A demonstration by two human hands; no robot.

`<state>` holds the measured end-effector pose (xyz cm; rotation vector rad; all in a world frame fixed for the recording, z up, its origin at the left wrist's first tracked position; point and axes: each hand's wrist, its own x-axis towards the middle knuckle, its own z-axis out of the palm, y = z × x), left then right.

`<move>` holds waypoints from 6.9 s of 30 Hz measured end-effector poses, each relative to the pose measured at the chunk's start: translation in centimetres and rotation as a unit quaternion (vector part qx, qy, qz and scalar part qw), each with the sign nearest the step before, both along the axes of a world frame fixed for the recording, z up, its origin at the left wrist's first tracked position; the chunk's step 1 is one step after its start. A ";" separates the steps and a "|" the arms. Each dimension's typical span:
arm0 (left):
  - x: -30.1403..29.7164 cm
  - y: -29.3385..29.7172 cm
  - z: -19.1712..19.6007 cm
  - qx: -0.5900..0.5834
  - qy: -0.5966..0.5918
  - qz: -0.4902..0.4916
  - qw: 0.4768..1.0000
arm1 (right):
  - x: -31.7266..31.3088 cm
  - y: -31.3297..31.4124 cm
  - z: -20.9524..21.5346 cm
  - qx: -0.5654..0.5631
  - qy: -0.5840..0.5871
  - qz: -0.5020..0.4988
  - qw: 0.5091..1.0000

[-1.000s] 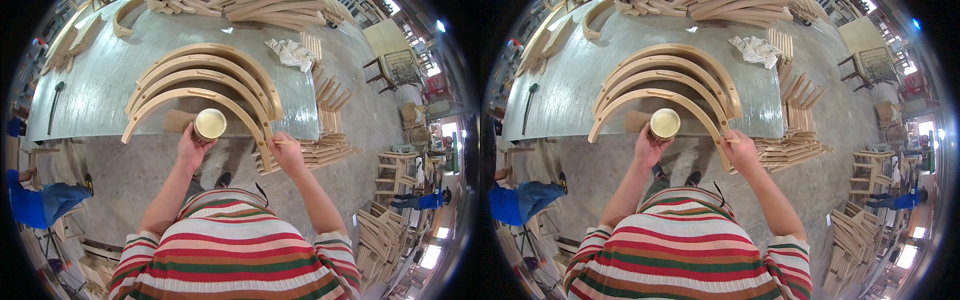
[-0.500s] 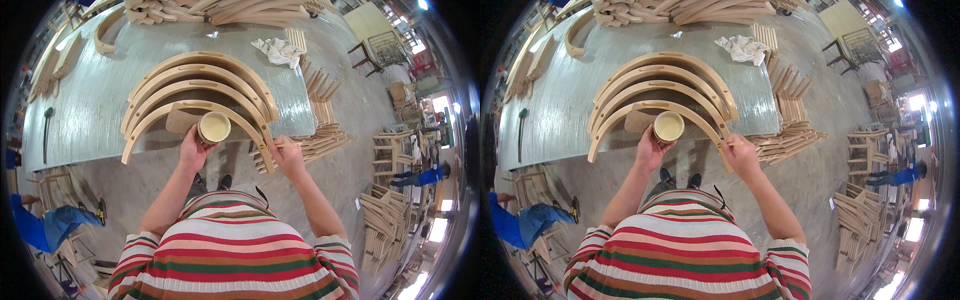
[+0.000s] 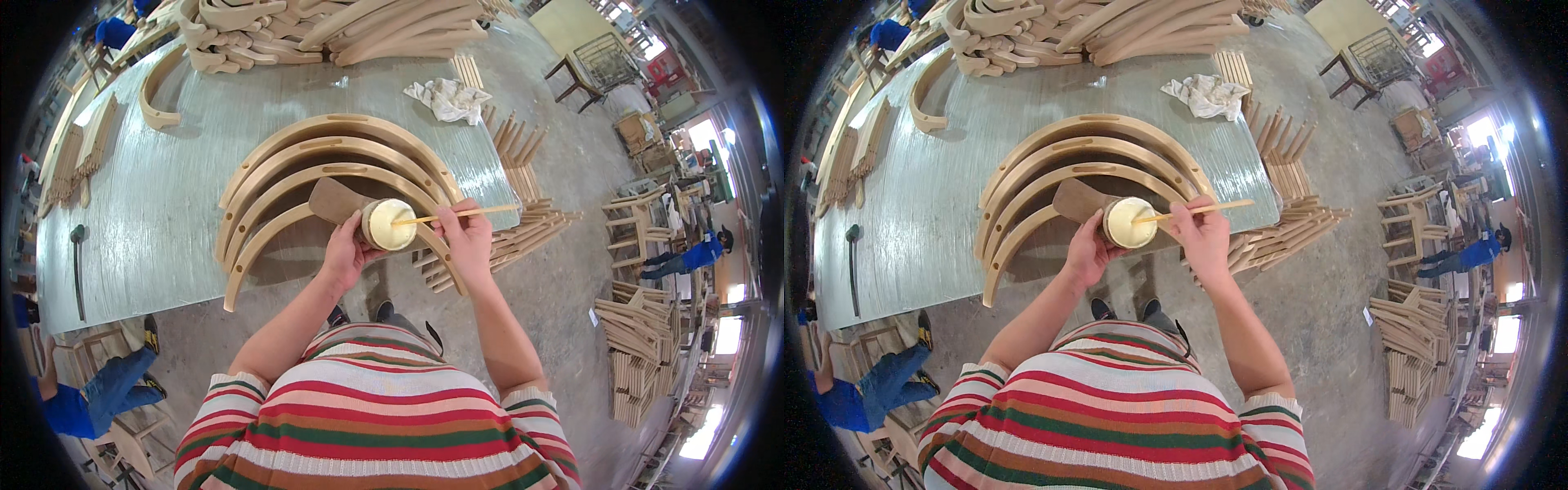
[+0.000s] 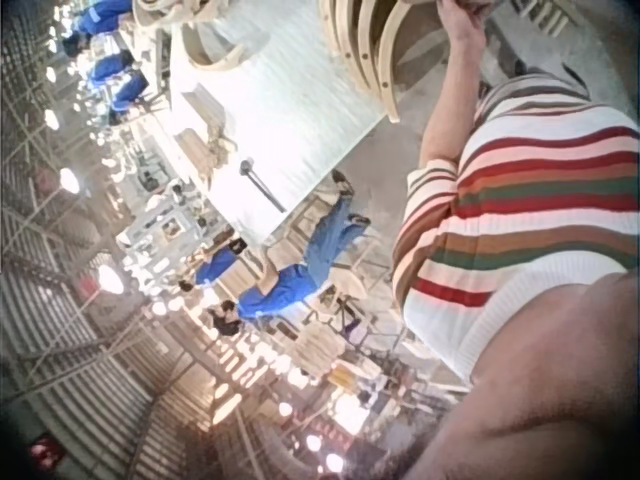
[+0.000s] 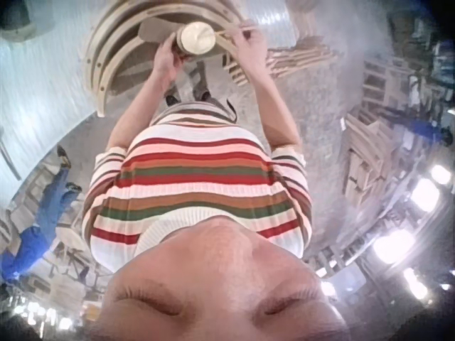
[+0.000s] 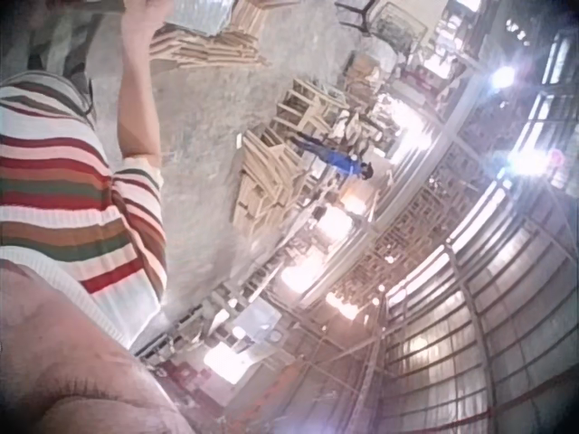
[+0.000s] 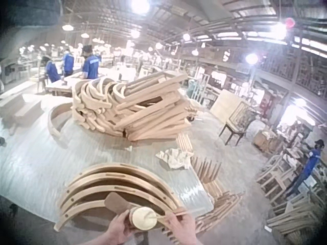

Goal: The person applies glue to wooden chair components using a brush and a small container. They dip the brush into the glue and apply it to the joints of chair frames and curved backrest pieces. The person handles the wooden parts one by one, applying the adhesive to specific areas before placing them on the workbench.

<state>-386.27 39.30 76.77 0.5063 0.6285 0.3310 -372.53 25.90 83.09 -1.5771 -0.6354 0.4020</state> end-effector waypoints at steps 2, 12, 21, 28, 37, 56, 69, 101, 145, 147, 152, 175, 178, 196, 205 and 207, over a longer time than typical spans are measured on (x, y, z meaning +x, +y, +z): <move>-0.3 0.5 -0.2 0.005 -0.006 -0.003 1.000 | 0.0 -0.1 -0.7 0.055 0.104 -0.023 0.993; 1.8 1.0 0.8 -0.009 -0.003 0.051 0.999 | 2.7 -0.2 -4.9 0.159 0.488 -0.036 0.858; 4.4 0.5 0.3 -0.017 -0.013 0.096 0.995 | 8.1 1.6 -1.9 0.138 0.294 -0.019 0.946; 0.8 1.1 -0.5 -0.037 -0.001 0.201 0.979 | 11.7 2.2 -1.1 -0.032 -0.102 0.062 0.992; -1.5 -0.4 -1.1 -0.016 0.018 0.238 0.971 | 13.2 3.6 -3.5 -0.088 -0.247 0.085 0.961; -2.2 -1.5 -0.4 -0.006 0.019 0.248 0.969 | 12.7 6.3 -2.4 -0.150 -0.377 0.189 0.894; -0.2 -1.6 -0.6 -0.008 0.025 0.184 0.983 | 6.1 4.7 3.1 0.017 -0.111 0.195 0.974; 0.9 -0.5 -0.7 -0.030 0.020 0.140 0.990 | 9.9 -4.9 -1.4 -0.034 -0.078 0.023 0.996; 3.3 0.1 0.6 0.005 0.009 0.072 0.997 | 6.0 0.2 4.8 0.005 -0.085 0.083 0.993; 4.2 -0.7 1.1 0.017 0.003 0.056 0.998 | 6.8 1.0 3.8 -0.019 -0.130 0.100 0.986; 4.9 -1.5 1.6 0.014 0.011 0.058 0.998 | 8.1 1.9 2.3 -0.019 0.035 0.106 0.994; 7.9 -0.3 0.6 -0.022 0.010 0.170 0.985 | 16.7 2.4 -0.1 0.040 -0.034 0.001 0.999; 7.0 -0.4 0.6 -0.037 0.012 0.200 0.979 | 17.5 3.0 -0.6 -0.051 -0.183 0.038 0.981; 4.3 -1.0 0.2 -0.032 0.020 0.232 0.972 | 16.5 6.8 -1.1 -0.155 -0.427 0.137 0.880; 4.1 -1.5 0.1 -0.019 0.012 0.231 0.973 | 17.2 7.0 -0.7 -0.199 -0.367 0.160 0.895; 4.1 -1.4 0.1 -0.015 0.015 0.232 0.972 | 17.2 7.1 -0.6 -0.209 -0.364 0.173 0.891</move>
